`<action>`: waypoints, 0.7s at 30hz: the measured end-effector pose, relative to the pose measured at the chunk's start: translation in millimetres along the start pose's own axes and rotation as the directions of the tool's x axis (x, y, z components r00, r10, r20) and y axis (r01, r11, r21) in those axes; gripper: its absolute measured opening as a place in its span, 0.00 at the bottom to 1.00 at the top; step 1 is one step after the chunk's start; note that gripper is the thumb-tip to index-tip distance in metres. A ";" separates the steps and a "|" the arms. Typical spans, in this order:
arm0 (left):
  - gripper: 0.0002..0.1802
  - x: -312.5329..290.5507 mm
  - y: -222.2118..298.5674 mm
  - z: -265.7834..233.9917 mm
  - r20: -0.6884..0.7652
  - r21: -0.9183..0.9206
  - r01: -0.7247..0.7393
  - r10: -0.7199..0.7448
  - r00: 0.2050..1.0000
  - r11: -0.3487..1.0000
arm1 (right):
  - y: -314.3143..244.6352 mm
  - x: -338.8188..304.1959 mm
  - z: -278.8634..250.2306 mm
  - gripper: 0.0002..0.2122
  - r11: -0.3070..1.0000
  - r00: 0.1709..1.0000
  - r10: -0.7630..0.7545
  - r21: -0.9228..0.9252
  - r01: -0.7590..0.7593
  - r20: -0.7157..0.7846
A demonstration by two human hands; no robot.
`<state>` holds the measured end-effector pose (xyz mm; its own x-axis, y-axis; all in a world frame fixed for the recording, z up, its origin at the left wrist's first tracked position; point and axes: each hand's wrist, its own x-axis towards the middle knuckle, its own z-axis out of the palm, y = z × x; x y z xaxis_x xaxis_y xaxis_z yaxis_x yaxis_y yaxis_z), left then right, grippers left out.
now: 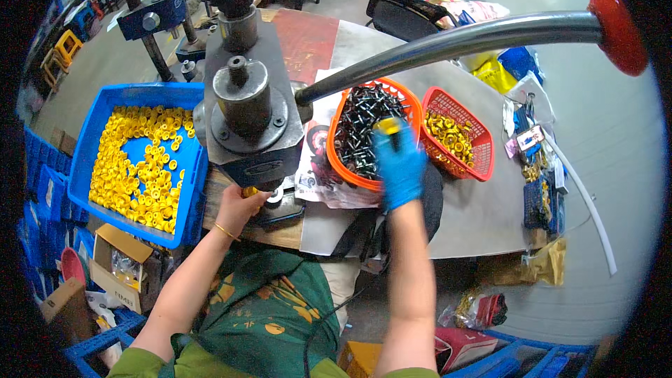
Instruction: Assembling small yellow plastic parts with metal rivets using a manual press.
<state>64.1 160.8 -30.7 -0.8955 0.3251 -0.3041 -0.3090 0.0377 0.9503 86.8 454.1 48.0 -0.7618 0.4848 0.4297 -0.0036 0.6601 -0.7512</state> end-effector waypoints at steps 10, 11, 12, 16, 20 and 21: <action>0.16 -1.0 11.8 11.8 0.126 0.693 -0.401 0.446 0.886 0.600 | 61.6 49.7 -48.0 0.10 0.468 0.940 -0.105 -0.818 0.334 0.324; 0.15 -0.2 7.9 9.3 0.148 0.707 -0.414 0.452 0.880 0.574 | 54.6 49.1 -36.3 0.09 0.381 0.934 -0.052 -0.858 0.346 0.354; 0.15 2.1 3.4 8.2 0.164 0.723 -0.411 0.440 0.883 0.556 | 58.7 55.4 -32.1 0.08 0.296 0.923 -0.052 -0.877 0.378 0.381; 0.16 -2.8 16.3 14.4 0.129 0.621 -0.421 0.443 0.887 0.661 | 65.3 67.0 -28.4 0.06 0.109 0.899 -0.082 -0.893 0.437 0.430; 0.16 -3.0 15.2 11.4 0.104 0.583 -0.391 0.411 0.905 0.712 | 42.8 44.2 -36.5 0.04 0.568 0.943 -0.155 -0.754 0.330 0.296; 0.16 -1.6 10.7 8.4 0.091 0.522 -0.399 0.416 0.905 0.754 | 19.0 28.4 -29.3 0.04 0.741 0.938 -0.209 -0.581 0.336 0.275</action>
<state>64.9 168.7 -19.4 -0.9094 0.3963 0.1258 0.2916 0.3921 0.8725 84.0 497.2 60.6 -0.8925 0.1590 0.4221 0.1181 0.9856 -0.1214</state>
